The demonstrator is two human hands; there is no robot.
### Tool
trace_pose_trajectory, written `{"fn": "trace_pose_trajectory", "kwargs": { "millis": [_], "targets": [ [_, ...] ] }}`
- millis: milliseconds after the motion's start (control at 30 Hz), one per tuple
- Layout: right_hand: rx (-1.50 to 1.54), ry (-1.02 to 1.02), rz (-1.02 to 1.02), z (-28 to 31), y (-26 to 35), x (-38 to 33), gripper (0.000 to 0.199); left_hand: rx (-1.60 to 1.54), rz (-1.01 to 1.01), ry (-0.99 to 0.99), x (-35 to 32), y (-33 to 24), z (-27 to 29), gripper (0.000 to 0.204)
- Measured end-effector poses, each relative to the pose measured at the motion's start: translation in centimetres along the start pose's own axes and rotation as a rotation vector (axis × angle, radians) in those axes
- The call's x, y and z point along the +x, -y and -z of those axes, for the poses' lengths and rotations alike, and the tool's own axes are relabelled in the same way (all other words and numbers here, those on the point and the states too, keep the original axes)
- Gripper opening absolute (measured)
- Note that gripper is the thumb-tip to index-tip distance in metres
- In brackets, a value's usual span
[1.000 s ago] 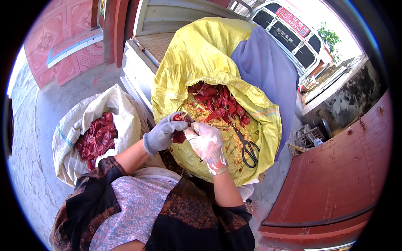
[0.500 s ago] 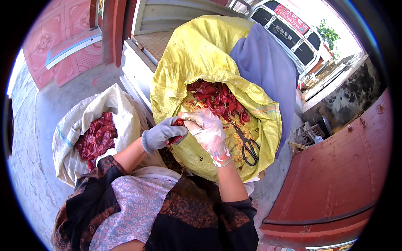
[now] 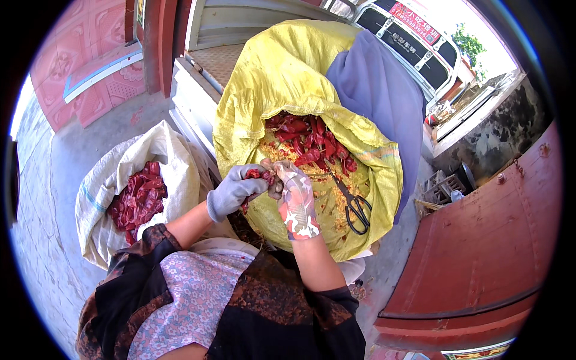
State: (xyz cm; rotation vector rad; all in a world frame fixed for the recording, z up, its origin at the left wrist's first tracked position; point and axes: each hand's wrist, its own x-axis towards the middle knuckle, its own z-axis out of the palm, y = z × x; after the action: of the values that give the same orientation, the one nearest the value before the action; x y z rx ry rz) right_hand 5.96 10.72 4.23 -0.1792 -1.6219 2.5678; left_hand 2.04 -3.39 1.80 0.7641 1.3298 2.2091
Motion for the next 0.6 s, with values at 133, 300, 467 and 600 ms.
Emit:
{"fn": "trace_pose_trajectory", "kwargs": {
  "millis": [133,300,467,600],
  "targets": [
    [0.078,-0.027,-0.079,-0.1,0.0,-0.5,0.014,0.087,0.044,0.001,0.0,0.1,0.5,0.014],
    [0.168,-0.026,-0.150,0.9,-0.9,0.3,0.020,0.077,0.055,-0.005,0.3,1.6,1.1,0.013],
    [0.285,0.056,-0.168,1.9,-1.2,0.6,0.025,0.088,-0.198,0.042,0.7,3.3,0.9,0.017],
    [0.119,0.027,-0.082,2.3,-0.3,0.7,0.027,0.075,-0.028,0.032,0.5,3.0,1.1,0.019]
  ]
}}
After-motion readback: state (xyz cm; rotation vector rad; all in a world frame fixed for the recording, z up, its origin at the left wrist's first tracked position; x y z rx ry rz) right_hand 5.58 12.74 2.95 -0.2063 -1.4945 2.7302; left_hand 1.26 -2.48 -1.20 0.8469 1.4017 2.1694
